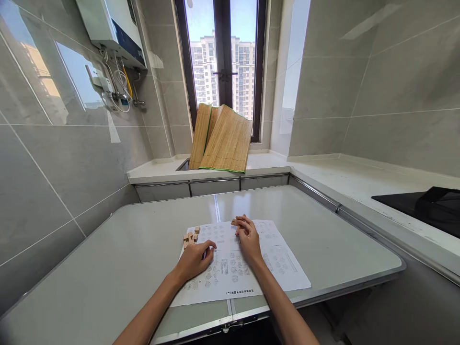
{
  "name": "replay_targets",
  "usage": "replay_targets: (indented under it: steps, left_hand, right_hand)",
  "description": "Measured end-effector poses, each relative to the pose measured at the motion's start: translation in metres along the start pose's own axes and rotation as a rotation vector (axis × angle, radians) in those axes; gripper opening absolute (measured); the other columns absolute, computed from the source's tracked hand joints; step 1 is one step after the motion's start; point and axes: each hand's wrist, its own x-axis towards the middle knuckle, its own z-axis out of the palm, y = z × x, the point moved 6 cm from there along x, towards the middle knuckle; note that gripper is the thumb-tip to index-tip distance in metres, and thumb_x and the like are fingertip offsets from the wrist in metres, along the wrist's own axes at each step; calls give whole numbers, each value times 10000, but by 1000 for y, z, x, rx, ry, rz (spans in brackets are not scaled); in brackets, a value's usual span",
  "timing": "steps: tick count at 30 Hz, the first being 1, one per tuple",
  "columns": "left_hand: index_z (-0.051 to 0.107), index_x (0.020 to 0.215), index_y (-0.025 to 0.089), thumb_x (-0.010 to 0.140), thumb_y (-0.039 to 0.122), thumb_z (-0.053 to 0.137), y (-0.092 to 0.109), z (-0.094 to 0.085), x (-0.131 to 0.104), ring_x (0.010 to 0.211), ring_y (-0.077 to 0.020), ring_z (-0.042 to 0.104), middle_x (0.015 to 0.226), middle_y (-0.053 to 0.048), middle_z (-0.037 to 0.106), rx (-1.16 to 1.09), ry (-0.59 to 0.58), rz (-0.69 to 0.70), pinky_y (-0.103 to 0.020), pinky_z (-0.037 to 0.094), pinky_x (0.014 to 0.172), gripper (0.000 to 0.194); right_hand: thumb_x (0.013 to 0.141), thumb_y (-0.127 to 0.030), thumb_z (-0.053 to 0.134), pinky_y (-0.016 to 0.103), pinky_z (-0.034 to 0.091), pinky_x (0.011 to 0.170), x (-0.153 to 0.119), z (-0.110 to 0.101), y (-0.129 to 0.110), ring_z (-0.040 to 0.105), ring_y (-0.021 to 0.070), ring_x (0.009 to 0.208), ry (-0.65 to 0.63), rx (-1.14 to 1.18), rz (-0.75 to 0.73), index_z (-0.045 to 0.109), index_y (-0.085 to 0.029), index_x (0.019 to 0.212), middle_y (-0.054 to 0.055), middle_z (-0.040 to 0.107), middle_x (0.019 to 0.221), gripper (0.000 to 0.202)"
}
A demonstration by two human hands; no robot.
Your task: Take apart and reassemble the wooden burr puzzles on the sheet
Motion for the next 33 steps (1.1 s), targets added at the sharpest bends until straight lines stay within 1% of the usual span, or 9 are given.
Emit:
replay_targets:
  steps: [5, 9, 11, 15, 18, 20, 24, 28, 33]
  left_hand:
    - [634, 1051, 236, 980, 299, 462, 1, -2, 1, 594, -148, 628, 697, 26, 675, -57, 21, -53, -255, 408, 598, 197]
    - [511, 1163, 226, 956, 444, 531, -6, -4, 2, 583, -157, 617, 810, 22, 691, -158, 78, -181, -274, 417, 601, 301]
    - [471, 1198, 223, 946, 482, 550, -8, -2, 2, 595, -173, 619, 756, 35, 659, -191, 80, -209, -286, 425, 625, 371]
    - [482, 1232, 238, 947, 481, 557, -9, 2, 2, 646, -186, 613, 784, 15, 653, -225, 80, -193, -299, 430, 654, 382]
    - [409, 1372, 248, 881, 440, 661, -9, 0, 2, 737, -180, 624, 1049, -45, 686, -301, 141, -191, -307, 463, 686, 585]
    - [359, 1445, 259, 848, 378, 701, -6, -1, 3, 789, -179, 629, 1077, -45, 682, -370, 150, -176, -307, 485, 714, 699]
    - [478, 1359, 272, 868, 265, 653, 5, -5, 6, 838, -173, 640, 1053, -33, 694, -455, 110, -107, -295, 499, 732, 522]
    - [519, 1230, 262, 871, 190, 590, 2, -9, 4, 771, -153, 646, 1046, -21, 711, -418, 173, -112, -268, 486, 656, 373]
    - [530, 1154, 265, 869, 257, 641, -8, -8, 2, 738, -162, 690, 1020, -10, 740, -309, 263, -155, -263, 499, 600, 306]
  right_hand:
    - [757, -282, 683, 278, 384, 540, -7, 17, -8, 538, 110, 677, -262, 370, 226, 816, -226, 946, 58, 535, 1452, 238]
    - [743, -267, 741, 274, 369, 553, -16, 29, -12, 443, 66, 591, -450, 490, 313, 820, -203, 925, 74, 595, 1352, 208]
    - [743, -260, 760, 275, 370, 562, -19, 33, -11, 419, 55, 570, -526, 507, 334, 820, -196, 920, 76, 602, 1323, 197]
    - [758, -260, 771, 270, 350, 561, -22, 36, -11, 393, 33, 544, -606, 566, 338, 815, -184, 920, 81, 592, 1310, 184]
    - [761, -275, 779, 270, 326, 547, -24, 38, -12, 358, 23, 521, -646, 607, 343, 808, -182, 905, 81, 598, 1276, 174]
    - [752, -284, 786, 270, 313, 538, -26, 39, -13, 342, 24, 514, -678, 602, 354, 802, -178, 892, 82, 609, 1248, 177]
    - [732, -305, 786, 269, 285, 519, -26, 40, -14, 330, 40, 513, -665, 570, 364, 777, -169, 820, 81, 650, 1161, 163]
    - [748, -358, 763, 267, 324, 531, -21, 36, -14, 419, 75, 564, -514, 491, 325, 735, -189, 854, 71, 668, 1139, 202]
    - [760, -522, 762, 242, 341, 508, -17, 31, -4, 449, 99, 542, -317, 227, 257, 613, -206, 820, -24, 598, 713, 354]
